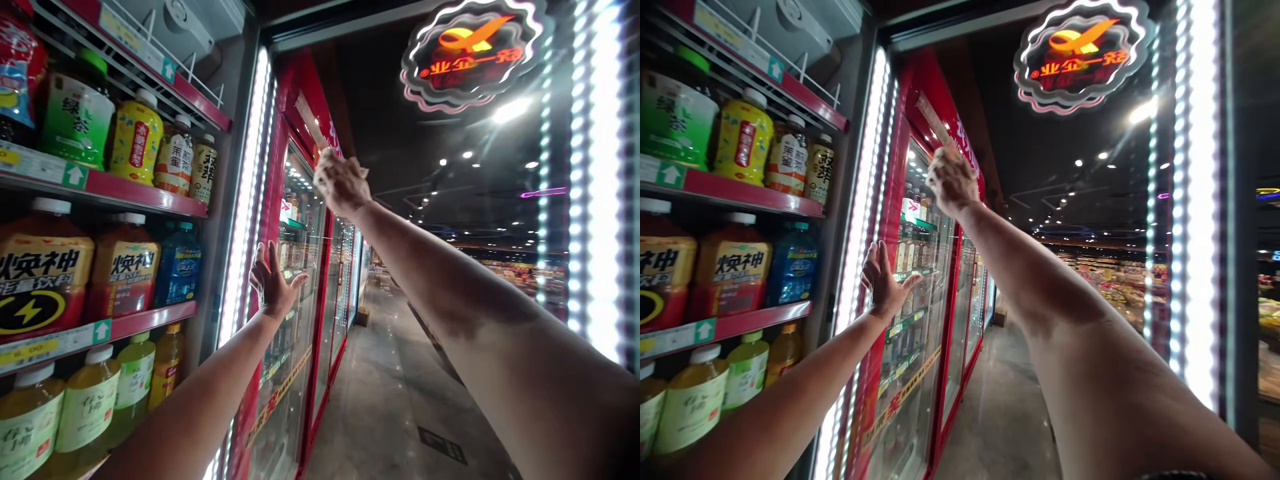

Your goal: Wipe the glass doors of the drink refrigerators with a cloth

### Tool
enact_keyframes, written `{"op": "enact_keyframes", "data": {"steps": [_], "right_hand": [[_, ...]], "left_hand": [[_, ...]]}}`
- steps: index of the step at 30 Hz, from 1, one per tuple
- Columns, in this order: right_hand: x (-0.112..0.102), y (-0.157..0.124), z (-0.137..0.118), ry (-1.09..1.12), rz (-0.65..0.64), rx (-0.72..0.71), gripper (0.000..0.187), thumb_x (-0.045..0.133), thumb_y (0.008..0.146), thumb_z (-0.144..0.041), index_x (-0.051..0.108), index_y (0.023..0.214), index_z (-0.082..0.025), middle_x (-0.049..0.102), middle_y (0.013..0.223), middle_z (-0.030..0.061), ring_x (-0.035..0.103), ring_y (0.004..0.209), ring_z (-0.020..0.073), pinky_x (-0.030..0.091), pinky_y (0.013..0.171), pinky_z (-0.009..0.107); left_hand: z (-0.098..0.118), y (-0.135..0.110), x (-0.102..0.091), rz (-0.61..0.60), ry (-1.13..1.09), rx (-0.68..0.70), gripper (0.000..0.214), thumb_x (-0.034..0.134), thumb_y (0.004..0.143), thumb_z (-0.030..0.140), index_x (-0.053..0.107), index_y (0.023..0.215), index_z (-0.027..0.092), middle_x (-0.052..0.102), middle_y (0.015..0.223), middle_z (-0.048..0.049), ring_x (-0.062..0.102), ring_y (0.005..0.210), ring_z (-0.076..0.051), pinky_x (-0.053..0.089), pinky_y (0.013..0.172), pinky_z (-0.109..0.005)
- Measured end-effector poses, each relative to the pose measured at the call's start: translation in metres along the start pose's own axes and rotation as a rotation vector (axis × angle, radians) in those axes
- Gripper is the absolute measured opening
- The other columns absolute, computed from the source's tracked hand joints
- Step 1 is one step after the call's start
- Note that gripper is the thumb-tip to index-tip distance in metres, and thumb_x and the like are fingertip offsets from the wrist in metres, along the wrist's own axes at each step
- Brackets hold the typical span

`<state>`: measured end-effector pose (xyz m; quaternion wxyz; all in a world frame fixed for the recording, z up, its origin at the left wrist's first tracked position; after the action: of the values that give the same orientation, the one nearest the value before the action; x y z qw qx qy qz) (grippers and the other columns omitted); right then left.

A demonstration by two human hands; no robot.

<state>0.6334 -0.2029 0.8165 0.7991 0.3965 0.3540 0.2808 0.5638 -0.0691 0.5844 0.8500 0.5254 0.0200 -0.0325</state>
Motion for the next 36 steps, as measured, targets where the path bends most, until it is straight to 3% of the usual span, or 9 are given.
{"op": "enact_keyframes", "data": {"steps": [3, 5, 9, 11, 16, 23, 30, 32, 36], "right_hand": [[-0.03, -0.015, 0.026, -0.115, 0.075, 0.183, 0.054, 0.041, 0.101, -0.028, 0.04, 0.155, -0.024, 0.032, 0.168, 0.006, 0.019, 0.158, 0.0277, 0.007, 0.127, 0.063], [-0.035, -0.029, 0.025, -0.131, 0.006, 0.123, 0.054, 0.041, 0.101, -0.028, 0.04, 0.155, -0.025, 0.034, 0.167, 0.0042, 0.021, 0.157, 0.0261, 0.009, 0.128, 0.061], [-0.044, -0.049, 0.03, -0.115, -0.19, -0.121, 0.051, 0.042, 0.101, -0.031, 0.046, 0.151, -0.028, 0.041, 0.163, 0.0003, 0.028, 0.155, 0.0228, 0.015, 0.129, 0.054], [-0.06, -0.051, 0.05, -0.14, -0.171, -0.079, 0.052, 0.044, 0.1, -0.031, 0.045, 0.152, -0.025, 0.039, 0.165, 0.0015, 0.028, 0.155, 0.0238, 0.015, 0.128, 0.055], [-0.093, -0.061, 0.091, -0.204, 0.035, 0.176, 0.056, 0.043, 0.098, -0.025, 0.04, 0.154, -0.023, 0.033, 0.167, 0.0075, 0.024, 0.156, 0.0282, 0.015, 0.126, 0.062], [-0.091, -0.115, 0.095, -0.173, -0.105, -0.163, 0.047, 0.044, 0.102, -0.032, 0.048, 0.149, -0.026, 0.04, 0.164, 0.0044, 0.031, 0.154, 0.0184, 0.016, 0.129, 0.047], [-0.141, -0.118, 0.152, -0.251, 0.084, 0.156, 0.048, 0.045, 0.1, -0.027, 0.049, 0.147, -0.018, 0.038, 0.164, 0.0119, 0.028, 0.155, 0.0225, 0.015, 0.128, 0.051], [-0.14, -0.127, 0.149, -0.242, 0.07, 0.147, 0.048, 0.047, 0.098, -0.025, 0.05, 0.146, -0.019, 0.04, 0.163, 0.0113, 0.029, 0.155, 0.0231, 0.015, 0.128, 0.052], [-0.136, -0.147, 0.141, -0.209, -0.08, -0.053, 0.045, 0.049, 0.1, -0.028, 0.053, 0.144, -0.022, 0.044, 0.161, 0.009, 0.032, 0.153, 0.0189, 0.018, 0.128, 0.047]], "left_hand": [[-0.002, -0.004, 0.005, -0.027, -0.025, 0.069, 0.07, 0.075, 0.083, 0.05, 0.052, 0.147, 0.033, 0.039, 0.16, -0.0138, 0.034, 0.147, -0.04, 0.031, 0.115, -0.067], [-0.004, -0.006, 0.008, -0.005, -0.032, 0.104, 0.054, 0.072, 0.086, 0.049, 0.062, 0.136, 0.033, 0.044, 0.155, -0.0123, 0.038, 0.144, -0.039, 0.033, 0.114, -0.064], [-0.003, -0.01, 0.01, 0.106, -0.068, 0.106, 0.069, 0.073, 0.084, 0.052, 0.05, 0.143, 0.024, 0.05, 0.147, -0.017, 0.045, 0.137, -0.037, 0.038, 0.112, -0.059], [-0.001, -0.012, 0.01, 0.15, -0.072, 0.099, 0.073, 0.074, 0.084, 0.05, 0.046, 0.144, 0.021, 0.051, 0.145, -0.0183, 0.047, 0.134, -0.037, 0.039, 0.111, -0.058], [0.003, -0.019, 0.012, 0.145, -0.048, 0.123, 0.048, 0.068, 0.09, 0.042, 0.058, 0.133, 0.024, 0.054, 0.14, -0.0155, 0.048, 0.131, -0.035, 0.042, 0.109, -0.056], [0.001, -0.029, 0.019, 0.102, 0.026, 0.14, 0.038, 0.052, 0.098, 0.044, 0.066, 0.13, 0.029, 0.052, 0.146, -0.0127, 0.046, 0.136, -0.033, 0.038, 0.112, -0.056], [0.002, -0.042, 0.025, 0.035, 0.075, 0.202, 0.066, 0.04, 0.096, 0.057, 0.05, 0.15, 0.021, 0.038, 0.16, -0.0166, 0.032, 0.149, -0.037, 0.029, 0.119, -0.057], [0.003, -0.045, 0.026, 0.011, 0.063, 0.2, 0.071, 0.038, 0.095, 0.059, 0.044, 0.154, 0.019, 0.035, 0.162, -0.0165, 0.027, 0.152, -0.037, 0.025, 0.121, -0.057], [0.005, -0.048, 0.028, -0.042, 0.042, 0.172, 0.079, 0.039, 0.093, 0.061, 0.035, 0.159, 0.018, 0.031, 0.165, -0.0158, 0.017, 0.157, -0.036, 0.015, 0.126, -0.058]]}}
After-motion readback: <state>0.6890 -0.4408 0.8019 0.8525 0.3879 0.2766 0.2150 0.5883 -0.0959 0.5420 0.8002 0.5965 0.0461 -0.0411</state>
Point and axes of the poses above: each hand's wrist, its own y-axis towards the middle knuckle, its own x-axis out of the palm, z = x × y, the point moved 2 cm from there along y, towards the middle knuckle
